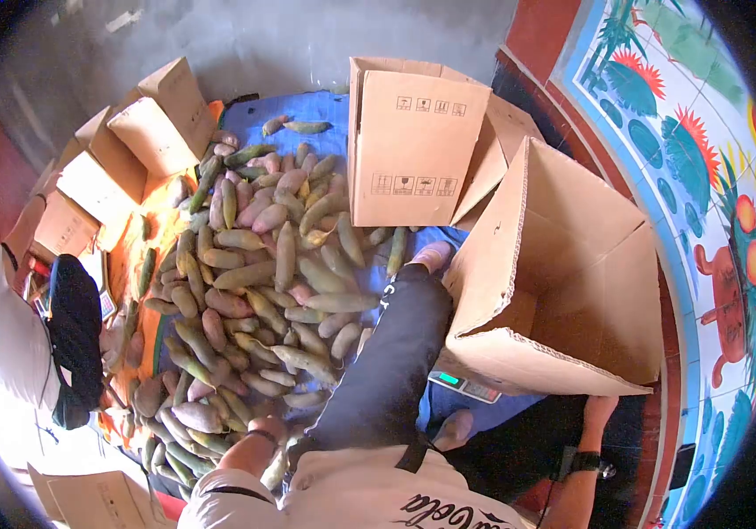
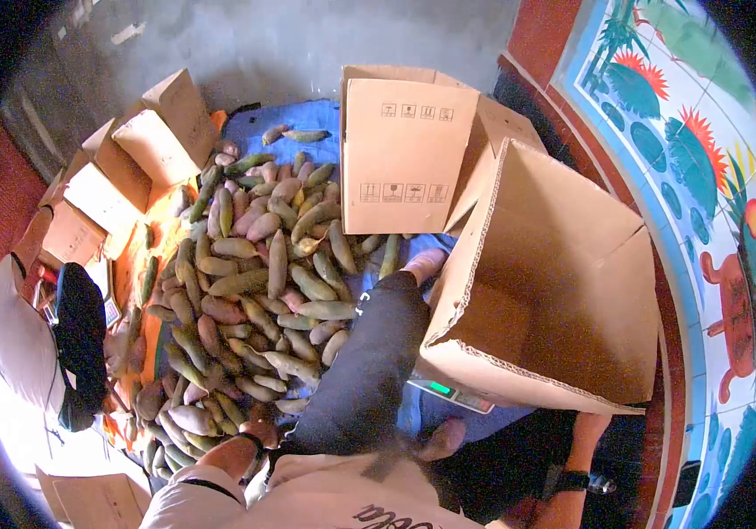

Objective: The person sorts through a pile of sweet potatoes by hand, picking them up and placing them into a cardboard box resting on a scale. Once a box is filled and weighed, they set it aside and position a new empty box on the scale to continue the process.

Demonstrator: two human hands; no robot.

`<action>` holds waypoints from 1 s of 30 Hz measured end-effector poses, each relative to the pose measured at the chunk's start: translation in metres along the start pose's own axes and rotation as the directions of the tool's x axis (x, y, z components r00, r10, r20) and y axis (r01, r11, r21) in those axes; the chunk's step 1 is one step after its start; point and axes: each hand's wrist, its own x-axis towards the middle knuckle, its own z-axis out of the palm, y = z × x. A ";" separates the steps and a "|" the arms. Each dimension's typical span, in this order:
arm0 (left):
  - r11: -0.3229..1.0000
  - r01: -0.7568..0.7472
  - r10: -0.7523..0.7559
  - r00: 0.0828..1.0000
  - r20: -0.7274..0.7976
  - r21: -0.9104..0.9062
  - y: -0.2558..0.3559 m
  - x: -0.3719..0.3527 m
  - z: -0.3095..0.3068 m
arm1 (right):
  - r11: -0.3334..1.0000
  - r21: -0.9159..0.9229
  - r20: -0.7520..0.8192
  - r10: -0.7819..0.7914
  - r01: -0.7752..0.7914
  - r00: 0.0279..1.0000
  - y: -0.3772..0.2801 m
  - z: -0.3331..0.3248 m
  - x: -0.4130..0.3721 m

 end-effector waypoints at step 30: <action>-0.126 -0.922 0.071 0.360 -0.930 -0.366 0.084 -0.229 -0.278 | 0.991 0.047 0.019 0.123 -0.124 0.992 -0.025 -0.005 -0.001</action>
